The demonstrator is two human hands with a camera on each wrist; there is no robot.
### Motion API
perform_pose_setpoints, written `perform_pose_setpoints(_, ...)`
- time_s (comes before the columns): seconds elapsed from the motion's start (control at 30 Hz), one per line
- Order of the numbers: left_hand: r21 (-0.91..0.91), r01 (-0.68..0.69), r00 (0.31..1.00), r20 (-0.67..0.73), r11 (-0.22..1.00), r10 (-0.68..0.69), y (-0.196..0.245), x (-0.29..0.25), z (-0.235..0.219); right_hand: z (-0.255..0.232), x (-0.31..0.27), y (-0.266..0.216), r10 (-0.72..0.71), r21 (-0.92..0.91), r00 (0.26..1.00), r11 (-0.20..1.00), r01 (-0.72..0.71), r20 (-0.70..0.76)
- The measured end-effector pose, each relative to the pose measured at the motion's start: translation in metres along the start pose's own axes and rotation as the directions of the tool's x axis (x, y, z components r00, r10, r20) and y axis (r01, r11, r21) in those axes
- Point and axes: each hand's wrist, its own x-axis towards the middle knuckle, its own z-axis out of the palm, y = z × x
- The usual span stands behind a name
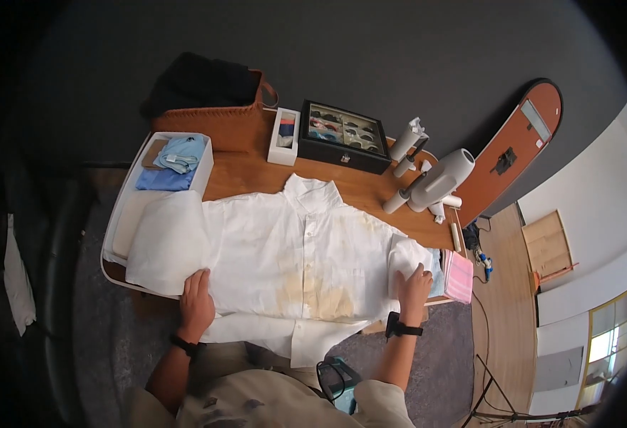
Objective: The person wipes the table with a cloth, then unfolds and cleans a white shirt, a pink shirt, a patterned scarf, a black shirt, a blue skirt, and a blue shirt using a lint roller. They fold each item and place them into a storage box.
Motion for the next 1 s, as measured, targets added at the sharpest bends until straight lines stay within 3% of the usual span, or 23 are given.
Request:
perform_pose_setpoints(0.07,0.001,0.004,1.0,-0.007,1.0,-0.004,-0.001,0.0,0.001,0.004,-0.018,0.014,0.025,-0.022,0.999,0.999,-0.025,0.04)
perform_pose_setpoints(0.13,-0.001,0.0,1.0,-0.008,1.0,0.0,-0.001,0.0,0.002,-0.004,-0.03,0.013,-0.034,0.255,0.985,0.967,-0.011,0.169)
perform_pose_setpoints(0.17,0.003,-0.003,1.0,-0.014,1.0,0.003,-0.001,-0.001,0.002,-0.006,-0.038,0.011,-0.107,0.216,0.988,0.973,0.081,0.11)
perform_pose_setpoints(0.3,0.0,0.003,1.0,0.004,1.0,-0.003,-0.001,0.0,0.003,0.002,-0.044,0.026,-0.196,0.242,0.98,0.953,0.18,0.044)
perform_pose_setpoints(0.4,-0.023,-0.003,1.0,0.003,1.0,0.003,0.001,0.0,0.0,-0.003,-0.04,0.029,0.064,0.397,0.995,0.913,-0.091,0.08)
perform_pose_setpoints(0.43,-0.016,-0.013,1.0,-0.006,1.0,0.013,0.001,0.0,0.0,-0.006,-0.039,0.032,0.068,0.396,0.994,0.913,-0.095,0.081)
perform_pose_setpoints(0.5,-0.01,-0.022,1.0,-0.015,1.0,0.022,0.001,0.0,-0.001,-0.012,-0.034,0.04,0.326,0.339,0.937,0.874,-0.35,0.126)
perform_pose_setpoints(0.53,-0.015,-0.021,1.0,-0.013,1.0,0.021,0.002,0.001,-0.002,-0.002,-0.035,0.051,0.326,0.338,0.937,0.874,-0.35,0.126)
perform_pose_setpoints(0.6,-0.023,-0.019,1.0,-0.009,1.0,0.019,0.002,0.0,-0.002,0.028,-0.038,0.074,0.225,0.125,0.956,0.971,-0.204,-0.191)
perform_pose_setpoints(0.7,-0.043,-0.013,1.0,-0.001,0.999,0.013,0.001,-0.001,-0.001,0.043,-0.033,0.101,0.23,0.246,0.971,0.947,-0.208,-0.064)
perform_pose_setpoints(0.83,-0.045,-0.004,1.0,0.013,0.999,0.004,0.001,-0.001,-0.004,0.031,-0.024,0.098,0.26,0.252,0.965,0.936,-0.247,-0.021)
perform_pose_setpoints(0.9,-0.042,0.003,1.0,0.021,0.999,-0.002,0.002,0.0,-0.004,-0.021,-0.03,0.033,0.149,0.448,0.968,0.893,-0.045,-0.201)
perform_pose_setpoints(0.97,-0.036,0.004,1.0,0.03,0.999,-0.003,0.003,0.0,-0.005,-0.068,-0.048,-0.044,-0.02,0.691,0.998,0.721,0.059,-0.064)
perform_pose_setpoints(1.0,-0.033,0.002,0.999,0.032,0.999,-0.001,0.002,0.0,-0.005,-0.085,-0.056,-0.062,-0.26,0.723,0.96,0.683,0.108,0.103)
